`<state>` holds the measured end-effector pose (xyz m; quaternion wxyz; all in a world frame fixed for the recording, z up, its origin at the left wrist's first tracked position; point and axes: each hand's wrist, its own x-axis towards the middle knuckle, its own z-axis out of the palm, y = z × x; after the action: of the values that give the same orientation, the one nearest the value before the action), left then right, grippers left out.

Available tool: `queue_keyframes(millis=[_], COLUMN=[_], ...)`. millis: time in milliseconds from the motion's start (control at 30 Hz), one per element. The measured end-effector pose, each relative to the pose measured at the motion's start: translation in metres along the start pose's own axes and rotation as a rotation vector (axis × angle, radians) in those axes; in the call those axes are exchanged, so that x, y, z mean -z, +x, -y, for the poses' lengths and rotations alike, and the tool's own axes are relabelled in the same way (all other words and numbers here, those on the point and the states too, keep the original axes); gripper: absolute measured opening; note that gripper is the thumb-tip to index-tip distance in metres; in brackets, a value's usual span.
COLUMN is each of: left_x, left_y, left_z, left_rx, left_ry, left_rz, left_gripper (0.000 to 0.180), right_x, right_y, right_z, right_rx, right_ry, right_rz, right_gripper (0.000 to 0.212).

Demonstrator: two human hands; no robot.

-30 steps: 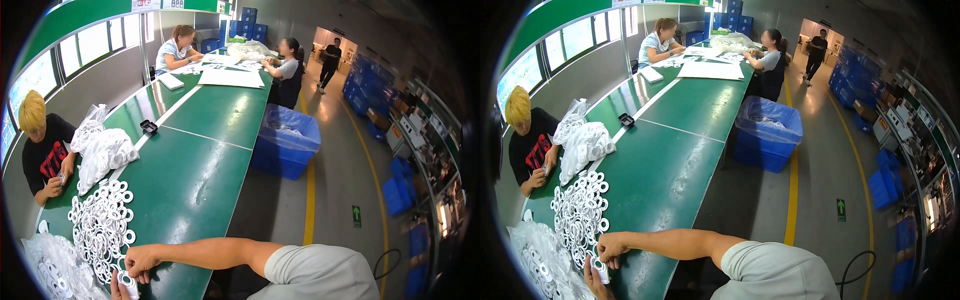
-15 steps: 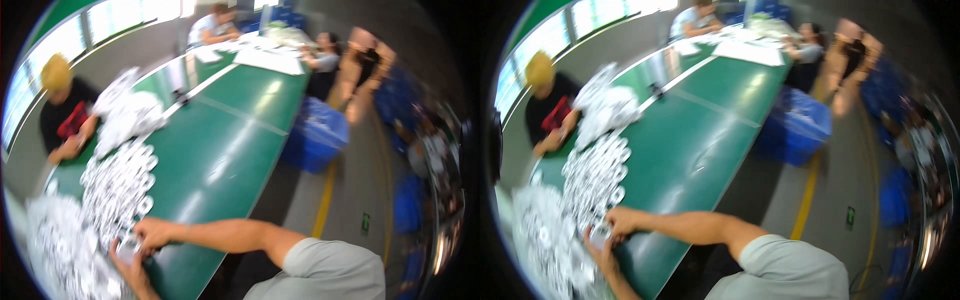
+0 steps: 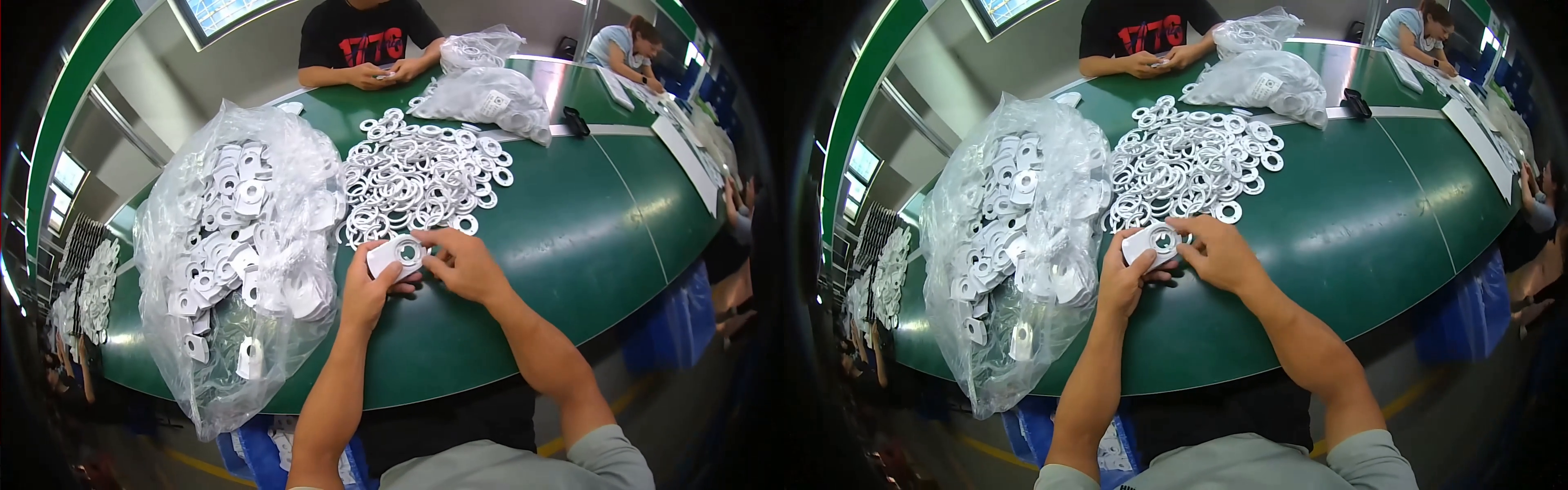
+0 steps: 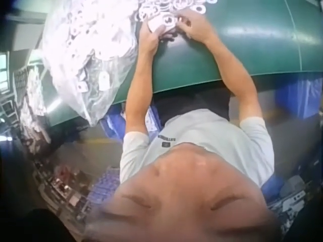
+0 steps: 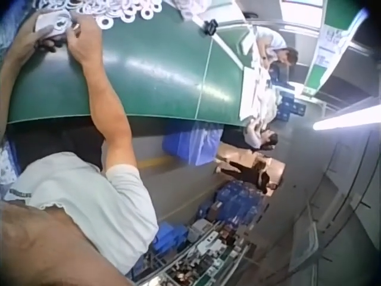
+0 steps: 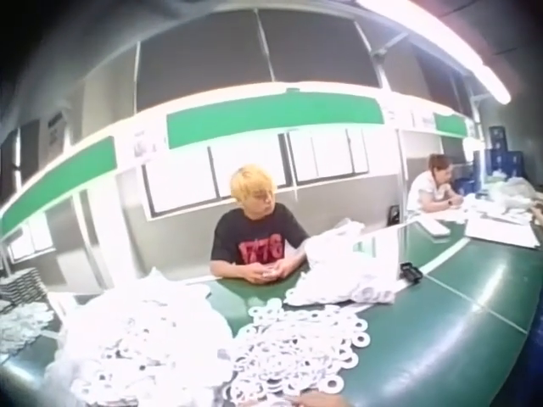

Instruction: Sorting and stacking small white plastic circular components on a factory assembly line.

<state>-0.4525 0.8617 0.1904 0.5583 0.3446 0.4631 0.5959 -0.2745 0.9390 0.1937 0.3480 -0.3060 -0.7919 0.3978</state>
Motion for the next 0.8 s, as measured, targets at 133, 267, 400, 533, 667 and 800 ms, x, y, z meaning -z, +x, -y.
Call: queue_keyframes(millis=[133, 267, 400, 533, 667, 800], left_x=[-0.002, -0.019, 0.008, 0.032, -0.041, -0.036], left_y=[-0.003, 0.013, -0.004, 0.007, -0.009, -0.012], left_z=[0.005, 0.024, 0.024, 0.026, -0.01, -0.007], left_rx=[-0.015, -0.06, -0.131, -0.245, -0.129, -0.18], left_ry=[-0.127, -0.052, 0.047, 0.181, 0.596, 0.626], left_rz=[-0.057, 0.092, 0.006, 0.111, -0.123, -0.223], left_gripper=[0.038, 0.039, 0.043, 0.025, 0.027, 0.025], right_x=[-0.011, 0.009, -0.018, -0.02, -0.011, -0.027], right_y=[-0.007, -0.013, 0.004, 0.002, -0.01, -0.007], right_z=[0.024, -0.007, -0.017, -0.011, 0.005, -0.002], right_rx=[0.134, 0.221, 0.079, 0.116, 0.013, 0.237], right_ry=[-0.378, -0.346, 0.078, 0.061, -0.034, -0.153], right_rz=[-0.095, -0.225, -0.229, -0.102, -0.083, -0.214], right_gripper=[0.035, 0.017, 0.024, 0.019, 0.019, 0.02])
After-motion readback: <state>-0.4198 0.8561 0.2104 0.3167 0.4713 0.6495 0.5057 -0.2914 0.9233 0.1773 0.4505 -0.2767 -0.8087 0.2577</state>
